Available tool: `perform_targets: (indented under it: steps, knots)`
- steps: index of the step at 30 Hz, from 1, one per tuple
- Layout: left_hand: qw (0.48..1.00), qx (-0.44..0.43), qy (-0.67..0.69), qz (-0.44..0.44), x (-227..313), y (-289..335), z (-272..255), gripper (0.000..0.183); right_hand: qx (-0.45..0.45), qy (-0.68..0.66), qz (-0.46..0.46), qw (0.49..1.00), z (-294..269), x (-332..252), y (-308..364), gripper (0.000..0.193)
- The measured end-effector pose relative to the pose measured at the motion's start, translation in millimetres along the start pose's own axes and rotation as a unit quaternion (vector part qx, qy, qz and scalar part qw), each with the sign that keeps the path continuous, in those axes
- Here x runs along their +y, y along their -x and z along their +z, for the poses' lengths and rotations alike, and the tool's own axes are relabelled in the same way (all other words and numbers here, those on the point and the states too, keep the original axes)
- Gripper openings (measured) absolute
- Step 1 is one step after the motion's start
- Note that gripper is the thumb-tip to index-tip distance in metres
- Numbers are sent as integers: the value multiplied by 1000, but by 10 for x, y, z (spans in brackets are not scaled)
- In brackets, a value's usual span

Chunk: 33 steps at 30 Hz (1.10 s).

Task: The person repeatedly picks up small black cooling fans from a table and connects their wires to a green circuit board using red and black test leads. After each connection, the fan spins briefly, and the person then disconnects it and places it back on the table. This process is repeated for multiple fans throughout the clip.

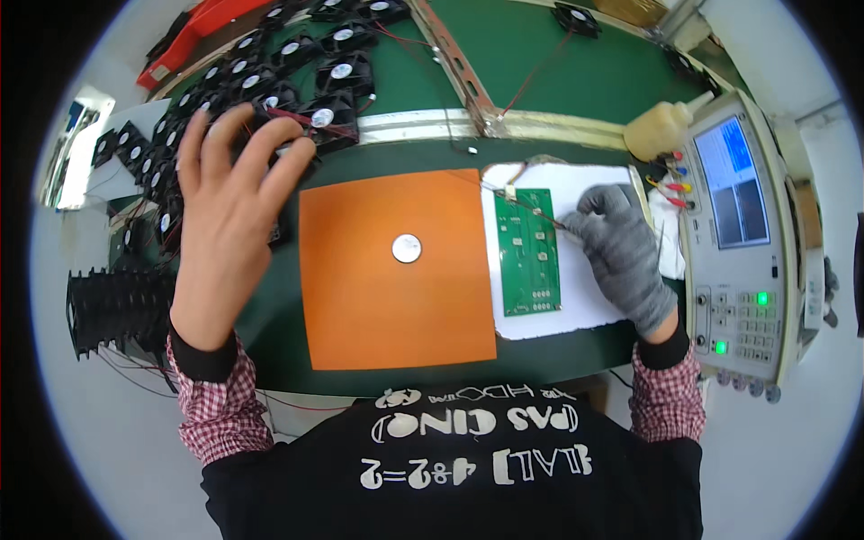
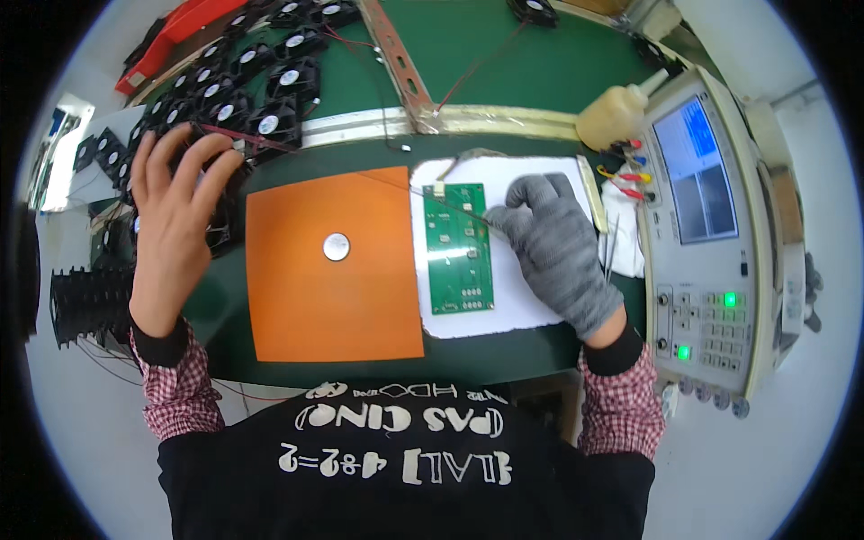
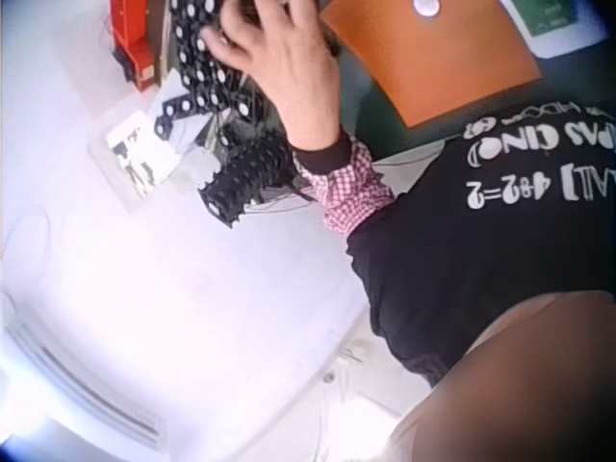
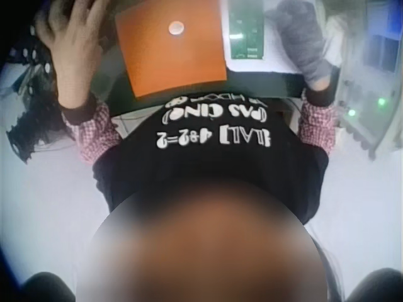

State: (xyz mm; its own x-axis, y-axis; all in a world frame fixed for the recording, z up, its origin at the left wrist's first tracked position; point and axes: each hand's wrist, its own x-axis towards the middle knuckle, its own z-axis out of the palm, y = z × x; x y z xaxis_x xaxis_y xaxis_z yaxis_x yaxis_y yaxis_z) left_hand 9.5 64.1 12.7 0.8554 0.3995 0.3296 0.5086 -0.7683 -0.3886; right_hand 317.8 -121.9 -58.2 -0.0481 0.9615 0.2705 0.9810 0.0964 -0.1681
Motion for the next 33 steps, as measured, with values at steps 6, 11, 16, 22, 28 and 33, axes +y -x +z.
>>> perform_targets:
  steps: [6,11,16,22,28,33]
  knots:
    - [967,78,199,137,638,111,192,38,26,-488,224,843,310,-47,-35,13]
    - [950,-13,296,97,609,39,341,50,42,-440,149,884,415,-1,-17,17]
    - [882,-55,468,-22,698,97,402,82,25,-431,143,891,470,2,-16,18]
    - [916,-23,400,20,832,148,353,97,-6,-390,109,914,501,66,-34,19]
    - [714,293,626,110,750,272,-53,50,15,-373,95,923,532,84,-26,16]
    - [-10,-178,983,54,584,354,-143,53,26,-392,77,916,522,101,3,17]
